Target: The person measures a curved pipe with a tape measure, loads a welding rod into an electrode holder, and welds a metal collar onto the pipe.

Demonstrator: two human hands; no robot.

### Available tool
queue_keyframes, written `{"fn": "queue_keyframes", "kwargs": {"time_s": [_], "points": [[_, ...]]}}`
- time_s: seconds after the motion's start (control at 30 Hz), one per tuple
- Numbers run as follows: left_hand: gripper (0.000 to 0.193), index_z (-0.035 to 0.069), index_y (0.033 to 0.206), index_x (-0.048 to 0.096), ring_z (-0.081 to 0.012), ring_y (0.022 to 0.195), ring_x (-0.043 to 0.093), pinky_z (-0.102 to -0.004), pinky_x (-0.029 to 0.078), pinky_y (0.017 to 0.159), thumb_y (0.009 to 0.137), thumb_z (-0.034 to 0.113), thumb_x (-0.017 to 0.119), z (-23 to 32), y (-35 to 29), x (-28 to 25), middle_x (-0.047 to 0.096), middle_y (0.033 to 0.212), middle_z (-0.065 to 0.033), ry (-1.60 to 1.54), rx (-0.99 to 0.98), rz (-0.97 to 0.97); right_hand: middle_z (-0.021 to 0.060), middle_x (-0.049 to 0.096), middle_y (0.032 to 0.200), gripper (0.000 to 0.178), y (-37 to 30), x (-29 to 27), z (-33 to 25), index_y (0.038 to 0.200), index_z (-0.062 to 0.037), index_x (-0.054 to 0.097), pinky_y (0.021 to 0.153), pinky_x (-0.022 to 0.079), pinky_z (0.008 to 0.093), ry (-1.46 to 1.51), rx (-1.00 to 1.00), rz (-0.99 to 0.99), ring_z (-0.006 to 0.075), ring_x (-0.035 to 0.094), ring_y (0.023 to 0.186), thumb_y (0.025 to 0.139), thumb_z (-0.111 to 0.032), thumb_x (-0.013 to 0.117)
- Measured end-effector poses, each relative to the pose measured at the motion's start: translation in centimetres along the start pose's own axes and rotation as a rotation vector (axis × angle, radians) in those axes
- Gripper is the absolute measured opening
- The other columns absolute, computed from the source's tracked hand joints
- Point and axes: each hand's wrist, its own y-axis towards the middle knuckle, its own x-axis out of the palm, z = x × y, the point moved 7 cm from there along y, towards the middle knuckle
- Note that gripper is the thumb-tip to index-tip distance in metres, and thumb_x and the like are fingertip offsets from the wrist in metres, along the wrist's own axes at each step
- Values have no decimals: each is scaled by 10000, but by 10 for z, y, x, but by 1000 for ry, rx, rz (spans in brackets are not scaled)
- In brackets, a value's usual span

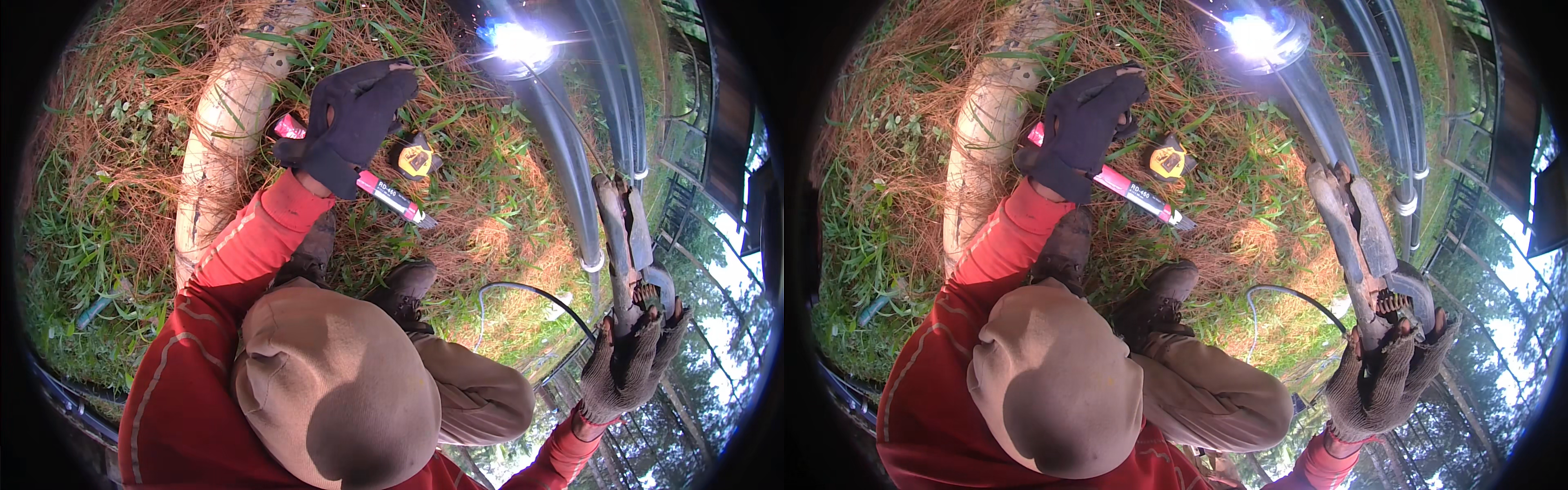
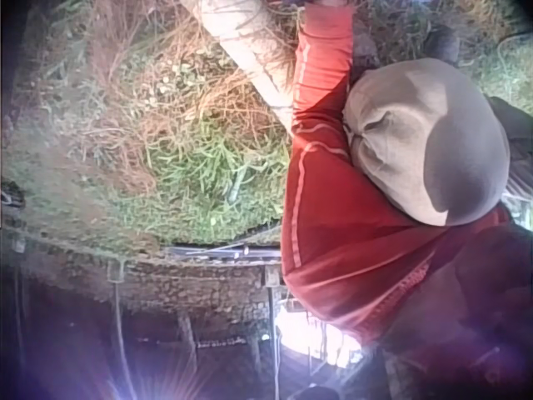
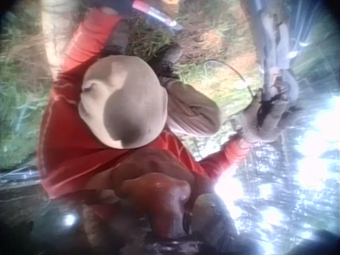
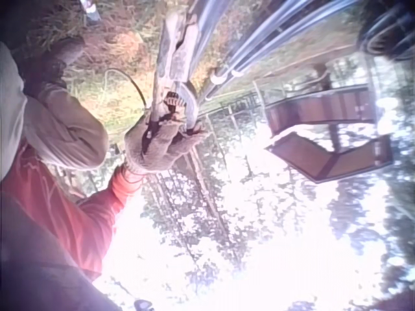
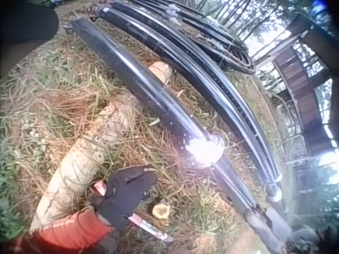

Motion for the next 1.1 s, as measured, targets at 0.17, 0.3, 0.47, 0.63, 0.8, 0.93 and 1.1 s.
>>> {"fn": "queue_keyframes", "kwargs": {"time_s": [0.17,0.3,0.47,0.63,0.8,0.93,1.1], "points": [[314,41,1251,790,-64,769,623,-282,614,710,1005,232,755,2,-1,-2,779,1035,-15,2,30,5,340,503,1584,624,-2,0,1,1523,-105,628,1059,575,530,20,24,1,513,585,1404,926,-103,810],[293,35,1253,788,-60,753,614,-269,608,704,1010,193,743,0,-1,3,776,1045,-29,-14,16,-13,337,502,1587,627,-4,0,3,1526,-109,627,1057,577,527,24,24,14,505,590,1401,927,-103,811],[297,23,1244,787,-63,748,612,-269,602,700,1008,197,744,4,1,2,774,1036,-30,-3,68,0,336,503,1585,609,-5,-3,3,1520,-101,631,1056,575,542,18,-5,73,521,581,1401,939,-111,813],[320,20,1234,788,-76,765,630,-298,622,721,994,230,762,10,-4,-2,774,1013,-22,23,12,64,292,535,1597,726,-8,-2,4,1577,-145,568,1148,494,558,-4,31,65,494,537,1467,912,-159,859],[327,29,1240,790,-76,772,635,-299,629,731,989,237,772,10,-4,1,778,1008,-17,39,0,48,292,526,1605,724,-10,0,5,1576,-141,567,1173,469,559,4,42,39,495,523,1478,912,-164,856],[338,31,1251,788,-77,783,641,-299,631,734,988,243,768,11,-7,3,784,1021,-22,65,-21,50,288,522,1611,715,-8,0,2,1574,-141,569,1178,467,555,19,36,37,493,515,1487,917,-165,848],[346,29,1251,787,-75,786,637,-300,628,731,993,258,759,9,-5,2,786,1026,-22,70,-14,43,287,523,1611,716,-10,1,3,1574,-140,569,1182,464,553,8,46,20,493,516,1487,916,-164,851]]}}
